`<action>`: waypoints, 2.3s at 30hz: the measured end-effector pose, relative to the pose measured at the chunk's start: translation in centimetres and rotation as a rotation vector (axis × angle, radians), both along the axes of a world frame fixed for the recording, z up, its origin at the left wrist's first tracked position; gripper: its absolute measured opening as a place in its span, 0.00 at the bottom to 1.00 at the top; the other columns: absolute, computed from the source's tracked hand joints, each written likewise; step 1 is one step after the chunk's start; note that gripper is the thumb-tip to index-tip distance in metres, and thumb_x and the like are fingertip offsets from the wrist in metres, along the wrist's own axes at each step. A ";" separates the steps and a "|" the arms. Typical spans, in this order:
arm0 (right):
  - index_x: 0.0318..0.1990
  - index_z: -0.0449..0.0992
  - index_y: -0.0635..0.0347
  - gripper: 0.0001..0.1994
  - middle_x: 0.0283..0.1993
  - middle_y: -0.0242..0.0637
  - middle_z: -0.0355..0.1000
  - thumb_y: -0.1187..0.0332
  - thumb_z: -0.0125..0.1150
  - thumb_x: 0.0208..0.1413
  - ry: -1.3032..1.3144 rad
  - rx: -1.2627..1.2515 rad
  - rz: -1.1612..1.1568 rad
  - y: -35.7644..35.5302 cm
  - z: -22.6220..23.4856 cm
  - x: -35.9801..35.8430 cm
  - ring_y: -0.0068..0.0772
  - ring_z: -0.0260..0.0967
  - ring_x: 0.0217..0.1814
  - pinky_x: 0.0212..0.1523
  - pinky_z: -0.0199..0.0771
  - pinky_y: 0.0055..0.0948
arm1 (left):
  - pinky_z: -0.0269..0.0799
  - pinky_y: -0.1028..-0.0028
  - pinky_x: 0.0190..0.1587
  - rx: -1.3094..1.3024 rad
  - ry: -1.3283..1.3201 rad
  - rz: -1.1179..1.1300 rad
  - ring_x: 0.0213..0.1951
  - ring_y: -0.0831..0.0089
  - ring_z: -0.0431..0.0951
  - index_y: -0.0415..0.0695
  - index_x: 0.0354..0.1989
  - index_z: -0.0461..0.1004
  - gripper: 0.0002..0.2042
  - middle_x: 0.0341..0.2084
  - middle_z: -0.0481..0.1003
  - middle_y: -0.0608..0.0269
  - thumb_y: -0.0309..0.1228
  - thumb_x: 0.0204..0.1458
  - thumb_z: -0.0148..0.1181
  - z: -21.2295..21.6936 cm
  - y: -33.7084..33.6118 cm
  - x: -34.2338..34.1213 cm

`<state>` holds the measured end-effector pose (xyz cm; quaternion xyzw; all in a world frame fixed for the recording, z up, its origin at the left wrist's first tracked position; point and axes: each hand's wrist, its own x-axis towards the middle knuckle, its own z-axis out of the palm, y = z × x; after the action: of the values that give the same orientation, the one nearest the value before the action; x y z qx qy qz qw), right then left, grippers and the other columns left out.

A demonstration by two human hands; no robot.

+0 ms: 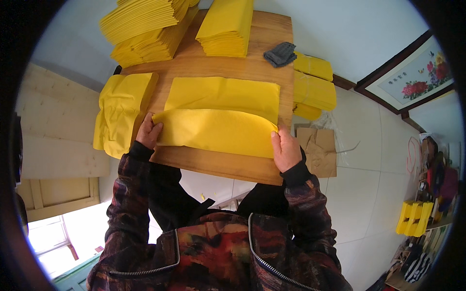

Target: The person folds yellow paper sheets on a wooden table, aligning edges and creasing folds. They repeatedly pick up sheets, fold them in half, and stack the folded pieces. The person also rolls a folded sheet into a tight cylinder and places it aside.

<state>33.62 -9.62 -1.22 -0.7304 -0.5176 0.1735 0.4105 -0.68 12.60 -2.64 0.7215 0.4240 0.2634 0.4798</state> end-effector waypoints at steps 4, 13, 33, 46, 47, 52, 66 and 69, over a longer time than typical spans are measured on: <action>0.35 0.63 0.64 0.09 0.27 0.57 0.66 0.67 0.47 0.61 -0.004 -0.053 -0.027 1.2 -0.1 0.5 0.62 0.66 0.32 0.29 0.63 0.46 | 0.62 0.76 0.30 0.209 0.264 0.032 0.28 0.80 0.64 0.39 0.41 0.63 0.09 0.23 0.64 0.67 0.25 0.54 0.53 -0.3 0.9 0.3; 0.32 0.64 0.66 0.08 0.29 0.57 0.68 0.69 0.49 0.57 -0.181 -0.224 -0.065 2.5 0.0 0.5 0.63 0.66 0.33 0.32 0.64 0.52 | 0.65 0.69 0.31 0.314 0.280 0.049 0.26 0.62 0.69 0.40 0.35 0.62 0.07 0.22 0.66 0.55 0.25 0.51 0.54 0.2 0.9 2.0; 0.31 0.69 0.64 0.10 0.24 0.53 0.72 0.64 0.52 0.53 -0.370 -0.388 -0.261 1.6 0.4 -2.0 0.55 0.72 0.29 0.30 0.72 0.49 | 0.71 0.59 0.36 0.530 0.492 0.029 0.36 0.46 0.75 0.42 0.45 0.63 0.13 0.33 0.74 0.45 0.28 0.53 0.56 -0.9 1.4 2.8; 0.29 0.72 0.66 0.12 0.28 0.55 0.73 0.63 0.52 0.52 -0.311 -0.423 -0.267 1.5 -0.2 -1.4 0.57 0.72 0.32 0.33 0.72 0.49 | 0.70 0.55 0.33 0.572 0.498 0.031 0.34 0.45 0.76 0.46 0.46 0.62 0.14 0.30 0.76 0.44 0.32 0.52 0.56 -1.0 1.9 2.6; 0.29 0.72 0.66 0.12 0.28 0.55 0.73 0.63 0.52 0.52 -0.306 -0.433 -0.272 1.5 -0.3 -1.4 0.57 0.72 0.31 0.33 0.72 0.49 | 0.70 0.55 0.33 0.558 0.502 0.039 0.34 0.45 0.76 0.46 0.46 0.63 0.15 0.31 0.76 0.44 0.32 0.52 0.56 -1.0 1.9 2.6; 0.32 0.68 0.65 0.12 0.27 0.55 0.72 0.62 0.52 0.53 -0.302 -0.424 -0.292 1.2 0.1 -1.7 0.58 0.70 0.31 0.30 0.68 0.53 | 0.70 0.55 0.34 0.577 0.518 0.027 0.34 0.46 0.76 0.46 0.47 0.63 0.15 0.31 0.76 0.45 0.34 0.53 0.56 -1.3 2.0 2.6; 0.61 0.61 0.57 0.35 0.69 0.40 0.47 0.51 0.63 0.48 -0.549 -0.317 0.152 1.3 -0.1 -6.9 0.51 0.37 0.72 0.67 0.38 0.57 | 0.70 0.57 0.32 0.498 0.542 0.073 0.31 0.47 0.76 0.46 0.44 0.63 0.14 0.26 0.75 0.48 0.33 0.51 0.58 -0.6 1.4 3.0; 0.64 0.57 0.55 0.39 0.70 0.40 0.44 0.46 0.61 0.47 -0.584 -0.287 0.159 0.9 -1.0 -6.8 0.53 0.34 0.73 0.68 0.34 0.58 | 0.69 0.58 0.31 0.408 0.469 0.084 0.29 0.50 0.75 0.48 0.44 0.63 0.15 0.24 0.74 0.52 0.33 0.49 0.59 -0.8 1.8 2.9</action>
<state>26.77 -8.70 -2.23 -0.7571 -0.6389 0.0592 0.1230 2.19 14.38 -3.43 0.8259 0.4909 0.1892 0.2029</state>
